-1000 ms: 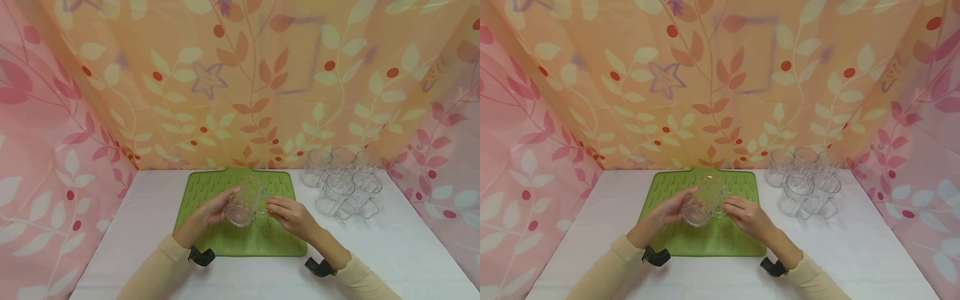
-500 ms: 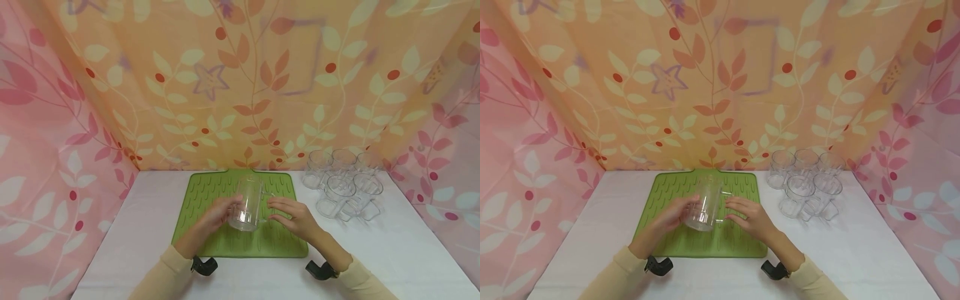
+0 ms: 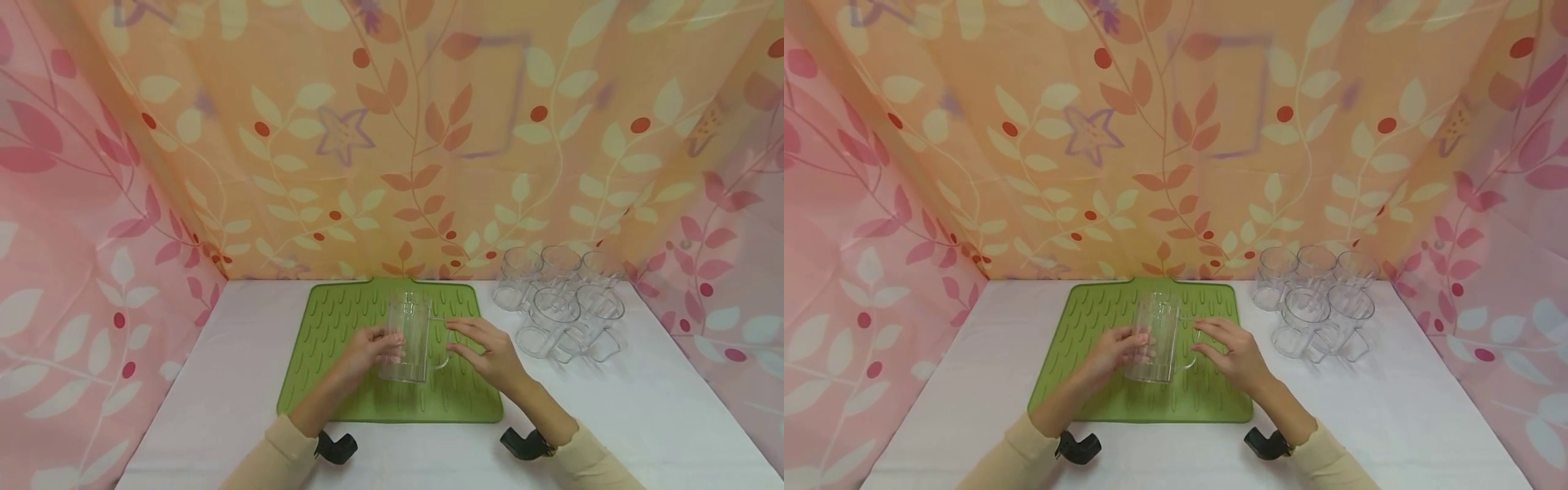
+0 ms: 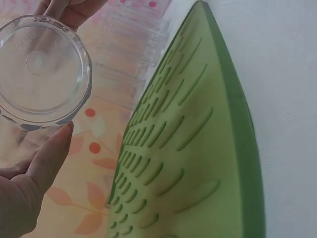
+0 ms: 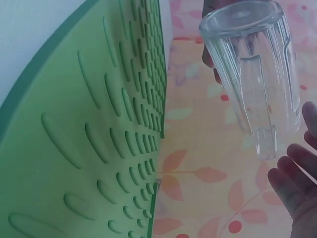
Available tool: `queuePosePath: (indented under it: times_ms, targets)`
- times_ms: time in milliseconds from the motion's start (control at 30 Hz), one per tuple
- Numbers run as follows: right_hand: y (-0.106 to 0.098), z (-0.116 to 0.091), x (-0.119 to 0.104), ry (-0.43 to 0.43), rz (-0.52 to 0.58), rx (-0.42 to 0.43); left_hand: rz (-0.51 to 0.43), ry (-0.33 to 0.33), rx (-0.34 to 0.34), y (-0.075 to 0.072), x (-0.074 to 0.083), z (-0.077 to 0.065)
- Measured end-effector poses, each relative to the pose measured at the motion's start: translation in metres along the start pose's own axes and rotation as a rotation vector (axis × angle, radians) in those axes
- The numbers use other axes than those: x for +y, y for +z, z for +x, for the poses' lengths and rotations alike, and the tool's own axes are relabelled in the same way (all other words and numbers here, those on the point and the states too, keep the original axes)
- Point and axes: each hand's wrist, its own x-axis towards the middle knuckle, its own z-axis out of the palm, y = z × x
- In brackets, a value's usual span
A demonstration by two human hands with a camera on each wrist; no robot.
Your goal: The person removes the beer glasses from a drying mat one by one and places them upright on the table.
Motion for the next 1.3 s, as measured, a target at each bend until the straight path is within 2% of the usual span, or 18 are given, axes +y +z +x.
queuePosePath:
  times_ms: [133,233,433,567,800,1000,1300]
  targets:
    - [-0.001,-0.001,0.001,0.055,0.036,0.02,0.015,0.035,0.02,0.002,-0.003,-0.003]
    - [-0.002,-0.001,0.0,0.129,0.093,0.022,0.019,0.066,0.034,0.002,-0.004,-0.005]
    - [-0.003,-0.001,-0.004,0.302,0.324,0.019,0.017,0.115,0.038,0.003,-0.005,-0.008]
    - [-0.004,-0.002,-0.007,0.419,0.467,0.021,0.03,0.161,0.011,0.002,-0.006,-0.01]
    - [-0.006,-0.001,-0.009,0.627,0.6,-0.016,-0.028,0.249,-0.065,0.001,-0.005,-0.014]
    - [-0.004,-0.001,-0.01,0.669,0.754,-0.039,-0.042,0.286,-0.067,0.002,-0.006,-0.016]
    - [0.0,-0.001,-0.008,0.675,0.889,-0.021,-0.006,0.338,-0.093,0.002,-0.008,-0.017]
